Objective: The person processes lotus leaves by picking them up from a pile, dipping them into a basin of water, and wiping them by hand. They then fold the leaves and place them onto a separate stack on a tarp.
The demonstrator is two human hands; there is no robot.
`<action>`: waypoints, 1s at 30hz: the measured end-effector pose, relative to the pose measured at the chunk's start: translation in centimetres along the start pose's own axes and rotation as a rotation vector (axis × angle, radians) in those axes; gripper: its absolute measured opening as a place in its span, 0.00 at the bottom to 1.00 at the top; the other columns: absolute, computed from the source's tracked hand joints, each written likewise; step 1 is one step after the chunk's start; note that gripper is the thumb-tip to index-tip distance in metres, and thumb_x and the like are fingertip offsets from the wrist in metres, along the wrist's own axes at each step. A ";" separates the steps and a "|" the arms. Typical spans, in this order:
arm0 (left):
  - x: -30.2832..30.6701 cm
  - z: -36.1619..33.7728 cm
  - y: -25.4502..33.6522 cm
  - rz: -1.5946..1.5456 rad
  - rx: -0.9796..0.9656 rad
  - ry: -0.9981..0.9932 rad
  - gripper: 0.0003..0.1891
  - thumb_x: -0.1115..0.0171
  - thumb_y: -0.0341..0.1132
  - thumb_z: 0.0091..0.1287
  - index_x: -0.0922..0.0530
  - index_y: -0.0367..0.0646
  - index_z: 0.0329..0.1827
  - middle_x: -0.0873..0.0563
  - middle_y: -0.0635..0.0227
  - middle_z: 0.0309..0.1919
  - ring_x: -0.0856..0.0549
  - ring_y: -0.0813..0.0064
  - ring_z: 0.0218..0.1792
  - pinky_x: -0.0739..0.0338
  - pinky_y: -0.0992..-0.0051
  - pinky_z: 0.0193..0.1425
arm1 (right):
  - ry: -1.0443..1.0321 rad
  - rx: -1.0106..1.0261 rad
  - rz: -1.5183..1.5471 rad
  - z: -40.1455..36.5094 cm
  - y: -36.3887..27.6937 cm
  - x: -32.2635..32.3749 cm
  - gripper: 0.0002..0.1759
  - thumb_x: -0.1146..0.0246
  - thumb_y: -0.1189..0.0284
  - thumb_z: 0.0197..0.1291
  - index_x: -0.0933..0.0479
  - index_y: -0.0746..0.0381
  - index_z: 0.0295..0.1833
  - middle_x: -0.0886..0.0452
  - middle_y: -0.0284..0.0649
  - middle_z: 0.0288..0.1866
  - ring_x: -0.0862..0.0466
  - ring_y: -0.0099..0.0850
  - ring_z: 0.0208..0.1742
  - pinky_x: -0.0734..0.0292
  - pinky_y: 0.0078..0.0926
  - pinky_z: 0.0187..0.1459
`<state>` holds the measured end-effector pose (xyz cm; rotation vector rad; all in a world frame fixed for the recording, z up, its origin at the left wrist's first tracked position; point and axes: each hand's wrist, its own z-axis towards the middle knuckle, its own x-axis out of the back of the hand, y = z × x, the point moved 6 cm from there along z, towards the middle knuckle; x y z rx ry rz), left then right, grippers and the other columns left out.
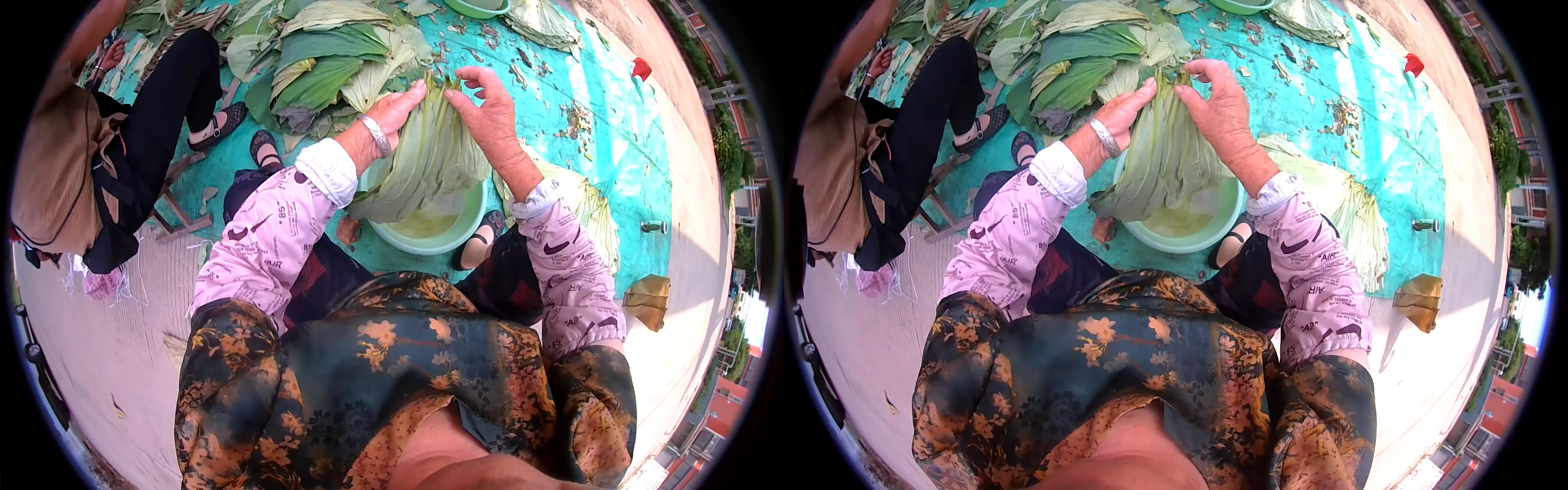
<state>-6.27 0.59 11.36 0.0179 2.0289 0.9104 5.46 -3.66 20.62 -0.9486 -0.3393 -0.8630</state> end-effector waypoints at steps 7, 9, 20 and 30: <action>0.4 0.3 -0.2 -0.029 -0.016 -0.003 0.19 0.50 0.45 0.66 0.28 0.38 0.48 0.20 0.61 0.43 0.19 0.70 0.42 0.23 0.69 0.47 | -0.184 -0.294 0.373 -0.4 1.0 -1.1 0.16 0.35 0.73 0.49 0.29 0.63 0.43 0.22 0.34 0.32 0.23 0.20 0.34 0.28 0.18 0.38; 0.8 0.6 -0.5 -0.031 -0.004 -0.002 0.19 0.50 0.45 0.66 0.28 0.37 0.48 0.20 0.61 0.43 0.19 0.69 0.42 0.23 0.69 0.47 | -0.246 -0.314 0.428 -0.5 1.9 -1.8 0.17 0.35 0.72 0.49 0.30 0.64 0.43 0.21 0.36 0.29 0.23 0.20 0.32 0.28 0.18 0.36; 1.5 0.5 -0.9 0.072 -0.003 0.031 0.21 0.49 0.47 0.65 0.29 0.35 0.49 0.21 0.59 0.42 0.19 0.70 0.41 0.23 0.70 0.46 | -0.420 -0.440 0.558 -1.8 2.9 -3.5 0.13 0.38 0.76 0.52 0.27 0.66 0.44 0.22 0.33 0.34 0.24 0.18 0.36 0.29 0.15 0.39; 1.3 0.8 -1.1 0.076 -0.028 -0.013 0.23 0.49 0.50 0.64 0.29 0.37 0.50 0.22 0.61 0.43 0.20 0.71 0.41 0.22 0.69 0.45 | -0.357 -0.421 0.307 -2.6 1.7 -4.2 0.14 0.32 0.69 0.42 0.24 0.63 0.36 0.25 0.34 0.23 0.28 0.21 0.25 0.30 0.21 0.30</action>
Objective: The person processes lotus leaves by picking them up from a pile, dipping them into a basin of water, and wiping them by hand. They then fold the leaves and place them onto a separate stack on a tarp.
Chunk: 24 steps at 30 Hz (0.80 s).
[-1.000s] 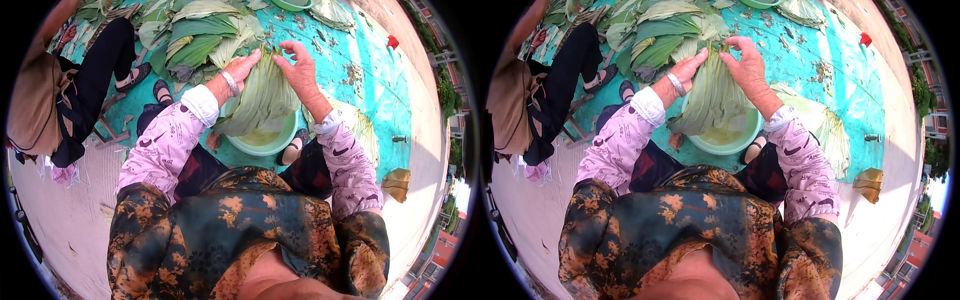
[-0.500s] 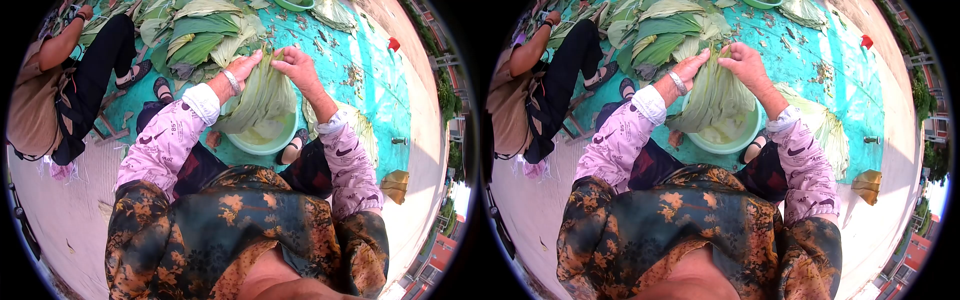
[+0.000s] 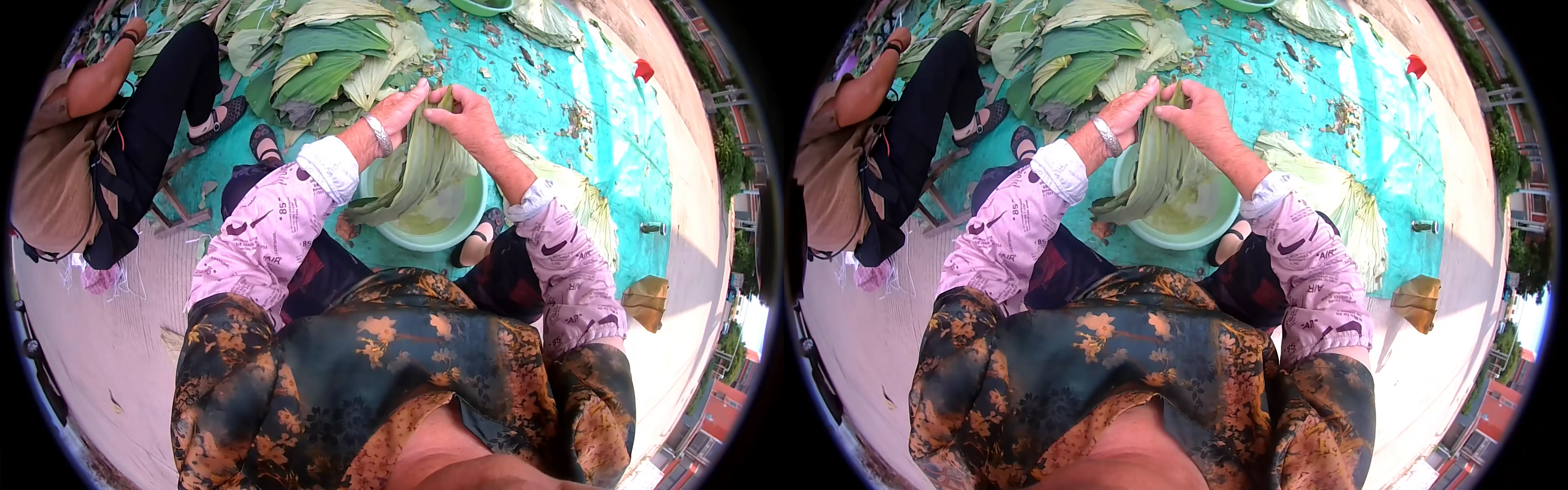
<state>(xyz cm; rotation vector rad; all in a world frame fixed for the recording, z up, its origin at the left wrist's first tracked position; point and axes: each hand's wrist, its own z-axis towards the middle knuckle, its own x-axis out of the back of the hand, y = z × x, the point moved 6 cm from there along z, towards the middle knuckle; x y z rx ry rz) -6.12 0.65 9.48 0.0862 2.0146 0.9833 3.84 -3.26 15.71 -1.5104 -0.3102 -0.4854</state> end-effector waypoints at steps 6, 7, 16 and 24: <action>-0.7 -1.0 0.5 -0.026 -0.017 0.088 0.24 0.51 0.52 0.65 0.29 0.38 0.50 0.22 0.60 0.43 0.21 0.70 0.41 0.23 0.68 0.46 | 0.006 0.011 -0.023 0.5 1.2 -0.2 0.13 0.33 0.69 0.42 0.24 0.63 0.34 0.26 0.35 0.21 0.28 0.22 0.24 0.31 0.23 0.29; -0.6 -1.0 0.4 -0.029 -0.026 0.080 0.24 0.51 0.52 0.65 0.28 0.38 0.50 0.22 0.60 0.43 0.21 0.70 0.41 0.23 0.67 0.46 | 0.004 0.007 -0.015 0.5 1.2 -0.2 0.13 0.33 0.68 0.42 0.24 0.63 0.34 0.25 0.36 0.22 0.27 0.24 0.25 0.31 0.24 0.29; 0.3 -0.3 -0.4 0.076 -0.011 0.085 0.24 0.52 0.52 0.65 0.28 0.38 0.47 0.22 0.60 0.41 0.21 0.69 0.41 0.23 0.67 0.46 | 0.069 0.031 -0.402 -0.5 -0.8 -0.9 0.15 0.34 0.64 0.44 0.26 0.63 0.33 0.22 0.44 0.34 0.22 0.38 0.30 0.28 0.30 0.34; 0.3 -0.3 0.1 -0.070 -0.033 0.038 0.23 0.52 0.52 0.65 0.28 0.38 0.46 0.22 0.61 0.40 0.20 0.70 0.39 0.23 0.68 0.44 | 0.001 -0.026 0.125 0.5 1.5 -0.6 0.10 0.35 0.72 0.46 0.24 0.62 0.36 0.25 0.29 0.25 0.28 0.18 0.28 0.31 0.18 0.31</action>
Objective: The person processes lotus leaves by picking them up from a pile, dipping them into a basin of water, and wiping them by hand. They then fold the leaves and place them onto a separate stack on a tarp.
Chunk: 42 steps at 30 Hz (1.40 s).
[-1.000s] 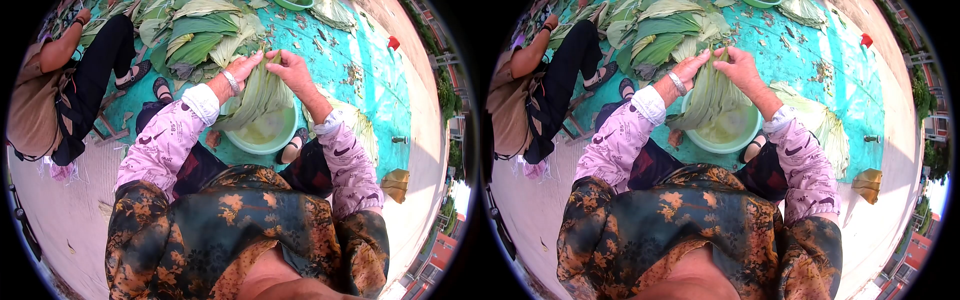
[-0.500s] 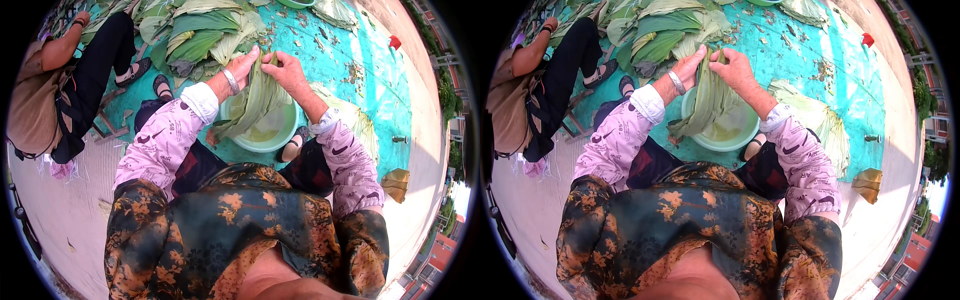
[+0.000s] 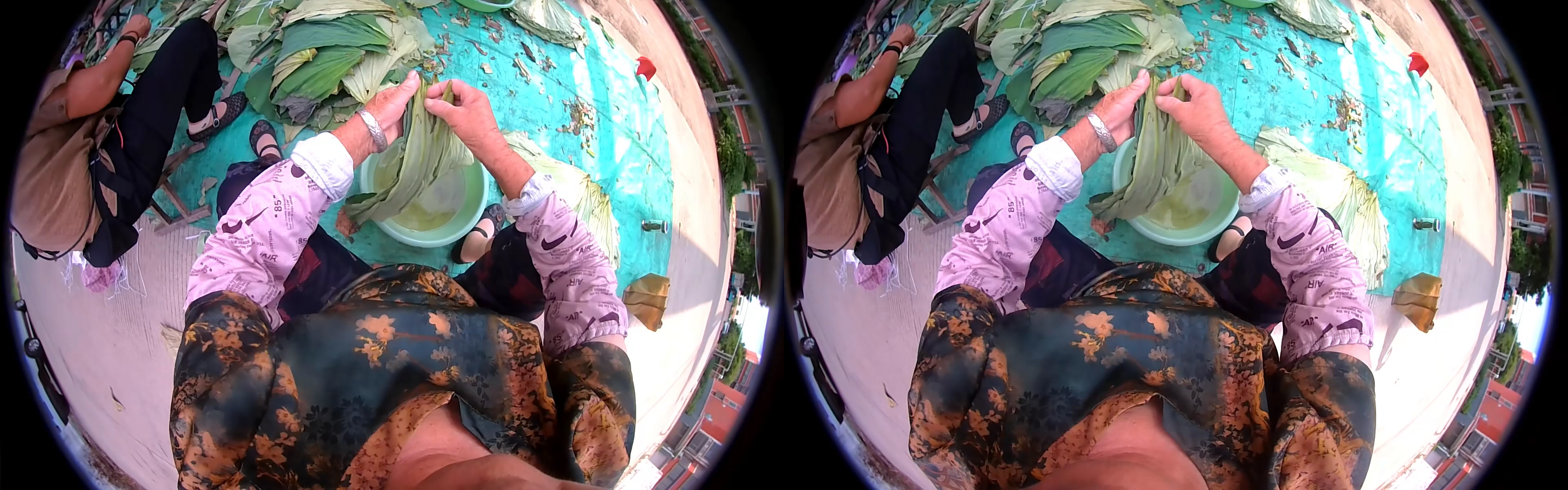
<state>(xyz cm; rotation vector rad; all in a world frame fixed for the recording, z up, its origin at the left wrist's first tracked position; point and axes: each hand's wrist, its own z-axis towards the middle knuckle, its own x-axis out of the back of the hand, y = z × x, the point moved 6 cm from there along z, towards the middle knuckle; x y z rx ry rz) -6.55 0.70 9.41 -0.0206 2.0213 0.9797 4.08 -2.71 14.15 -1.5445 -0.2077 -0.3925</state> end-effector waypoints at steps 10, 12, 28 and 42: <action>0.8 0.1 -0.2 0.069 -0.002 0.036 0.21 0.53 0.51 0.66 0.28 0.40 0.46 0.22 0.62 0.40 0.21 0.71 0.41 0.23 0.69 0.45 | -0.114 0.007 -0.065 0.0 0.2 -1.0 0.12 0.35 0.74 0.47 0.28 0.62 0.38 0.26 0.29 0.29 0.29 0.18 0.30 0.32 0.16 0.34; 0.2 -0.5 0.7 0.078 -0.009 0.069 0.22 0.53 0.51 0.66 0.28 0.39 0.47 0.22 0.62 0.41 0.21 0.72 0.41 0.23 0.70 0.45 | -0.130 -0.020 0.138 0.4 0.7 -0.8 0.10 0.36 0.75 0.49 0.29 0.61 0.37 0.25 0.30 0.32 0.28 0.18 0.33 0.32 0.16 0.38; 2.3 0.1 2.4 0.162 -0.107 0.172 0.13 0.38 0.25 0.54 0.28 0.30 0.40 0.19 0.57 0.35 0.18 0.70 0.36 0.21 0.71 0.40 | -0.219 0.035 0.515 -0.6 -1.1 -0.3 0.08 0.43 0.76 0.55 0.33 0.61 0.41 0.22 0.38 0.39 0.24 0.23 0.43 0.31 0.20 0.48; 4.4 -0.7 8.5 0.452 -0.722 0.492 0.17 0.34 0.35 0.45 0.25 0.31 0.33 0.20 0.63 0.27 0.24 0.75 0.29 0.28 0.72 0.35 | -0.056 -0.204 0.360 -1.5 1.4 3.7 0.13 0.44 0.73 0.55 0.30 0.63 0.47 0.22 0.41 0.36 0.22 0.28 0.36 0.27 0.25 0.41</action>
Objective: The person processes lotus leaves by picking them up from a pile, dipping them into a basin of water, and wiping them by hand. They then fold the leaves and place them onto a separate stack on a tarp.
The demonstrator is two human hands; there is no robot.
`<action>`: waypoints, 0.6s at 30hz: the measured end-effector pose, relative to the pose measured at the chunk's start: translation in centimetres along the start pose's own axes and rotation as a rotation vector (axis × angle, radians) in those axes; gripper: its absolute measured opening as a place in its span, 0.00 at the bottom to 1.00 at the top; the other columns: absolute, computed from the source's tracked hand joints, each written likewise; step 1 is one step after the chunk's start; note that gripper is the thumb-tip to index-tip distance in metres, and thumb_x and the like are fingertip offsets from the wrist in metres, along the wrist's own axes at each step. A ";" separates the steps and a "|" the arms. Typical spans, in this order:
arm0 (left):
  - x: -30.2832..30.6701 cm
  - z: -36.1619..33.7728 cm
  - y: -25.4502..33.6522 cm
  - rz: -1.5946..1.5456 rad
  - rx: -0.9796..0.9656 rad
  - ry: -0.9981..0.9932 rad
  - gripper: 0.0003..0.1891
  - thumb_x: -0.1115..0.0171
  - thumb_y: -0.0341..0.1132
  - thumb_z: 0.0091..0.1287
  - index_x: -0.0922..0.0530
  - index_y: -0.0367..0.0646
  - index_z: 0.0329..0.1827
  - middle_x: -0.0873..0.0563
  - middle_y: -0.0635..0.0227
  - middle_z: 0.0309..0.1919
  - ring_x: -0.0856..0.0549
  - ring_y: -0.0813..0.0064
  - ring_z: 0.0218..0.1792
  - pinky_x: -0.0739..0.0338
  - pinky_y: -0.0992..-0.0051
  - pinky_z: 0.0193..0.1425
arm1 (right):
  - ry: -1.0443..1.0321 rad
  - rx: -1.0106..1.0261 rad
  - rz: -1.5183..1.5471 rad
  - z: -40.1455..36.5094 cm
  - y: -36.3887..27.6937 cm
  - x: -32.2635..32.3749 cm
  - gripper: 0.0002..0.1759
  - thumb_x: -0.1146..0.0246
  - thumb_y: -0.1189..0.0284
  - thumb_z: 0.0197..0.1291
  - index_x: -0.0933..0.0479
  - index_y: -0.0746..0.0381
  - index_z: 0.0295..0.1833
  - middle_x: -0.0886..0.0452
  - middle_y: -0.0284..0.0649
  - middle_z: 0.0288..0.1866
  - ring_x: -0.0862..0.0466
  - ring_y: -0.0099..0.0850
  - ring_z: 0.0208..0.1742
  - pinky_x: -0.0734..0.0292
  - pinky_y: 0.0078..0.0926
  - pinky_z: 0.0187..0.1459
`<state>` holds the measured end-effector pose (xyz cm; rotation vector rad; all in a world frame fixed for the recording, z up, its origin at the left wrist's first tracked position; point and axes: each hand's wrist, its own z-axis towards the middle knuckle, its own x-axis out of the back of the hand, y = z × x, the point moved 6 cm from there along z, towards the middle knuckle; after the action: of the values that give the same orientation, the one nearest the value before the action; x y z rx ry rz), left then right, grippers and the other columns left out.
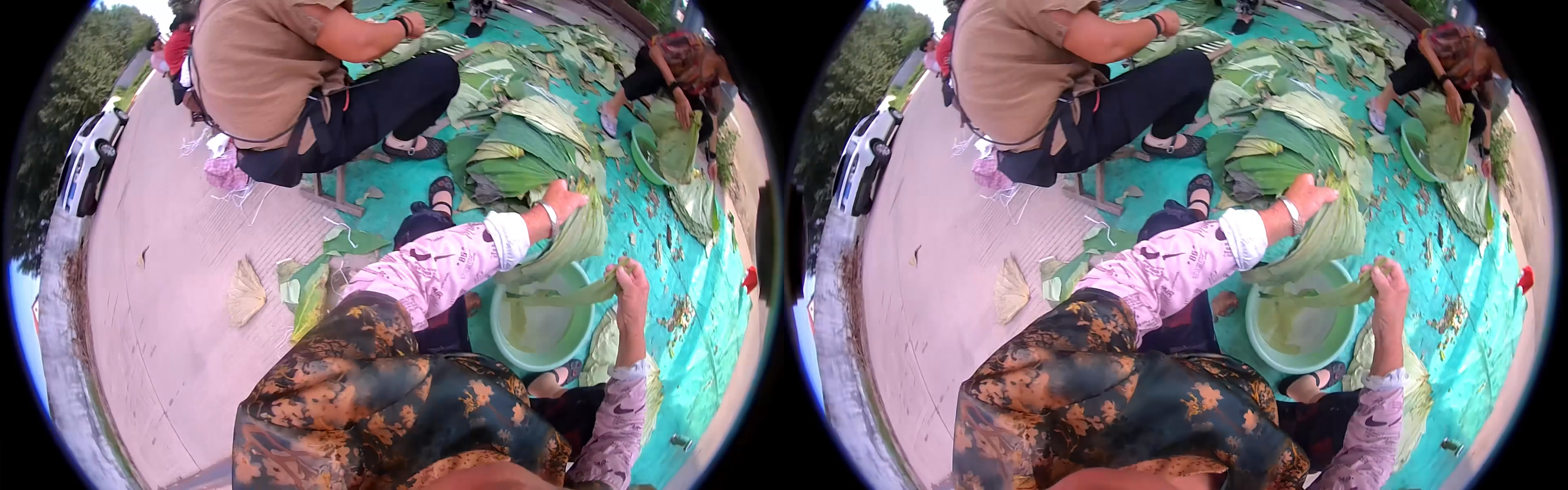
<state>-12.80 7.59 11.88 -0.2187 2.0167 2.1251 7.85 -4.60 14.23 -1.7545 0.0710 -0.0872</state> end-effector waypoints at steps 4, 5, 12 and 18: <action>0.6 -0.6 3.3 0.144 0.089 0.012 0.17 0.40 0.29 0.44 0.26 0.33 0.39 0.20 0.59 0.29 0.22 0.68 0.32 0.28 0.69 0.40 | 0.059 0.153 -0.020 0.4 -0.2 2.3 0.08 0.44 0.74 0.57 0.31 0.61 0.42 0.23 0.39 0.36 0.25 0.25 0.39 0.31 0.22 0.44; 0.5 -0.6 3.3 0.088 0.076 0.002 0.18 0.40 0.29 0.44 0.26 0.33 0.40 0.20 0.59 0.30 0.22 0.68 0.32 0.28 0.70 0.41 | 0.072 0.181 -0.029 0.4 -0.2 2.7 0.08 0.44 0.74 0.57 0.31 0.62 0.42 0.23 0.39 0.36 0.25 0.24 0.39 0.31 0.22 0.44; 0.2 0.2 2.0 0.042 -0.036 0.047 0.14 0.39 0.31 0.46 0.24 0.34 0.36 0.19 0.64 0.27 0.23 0.76 0.29 0.28 0.73 0.37 | -0.022 0.192 -0.097 2.8 8.4 3.9 0.09 0.45 0.80 0.55 0.32 0.63 0.43 0.24 0.37 0.36 0.26 0.23 0.38 0.31 0.18 0.43; 0.0 0.3 1.8 0.079 -0.048 0.058 0.15 0.37 0.33 0.46 0.24 0.35 0.36 0.19 0.64 0.27 0.23 0.75 0.30 0.28 0.73 0.37 | -0.142 0.067 -0.317 3.4 18.1 2.4 0.13 0.42 0.82 0.49 0.30 0.65 0.43 0.24 0.35 0.34 0.24 0.24 0.35 0.28 0.19 0.38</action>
<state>-13.26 7.81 13.68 -0.2143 2.0397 2.2417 10.57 -4.87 -4.17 -1.6883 -0.3106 -0.1934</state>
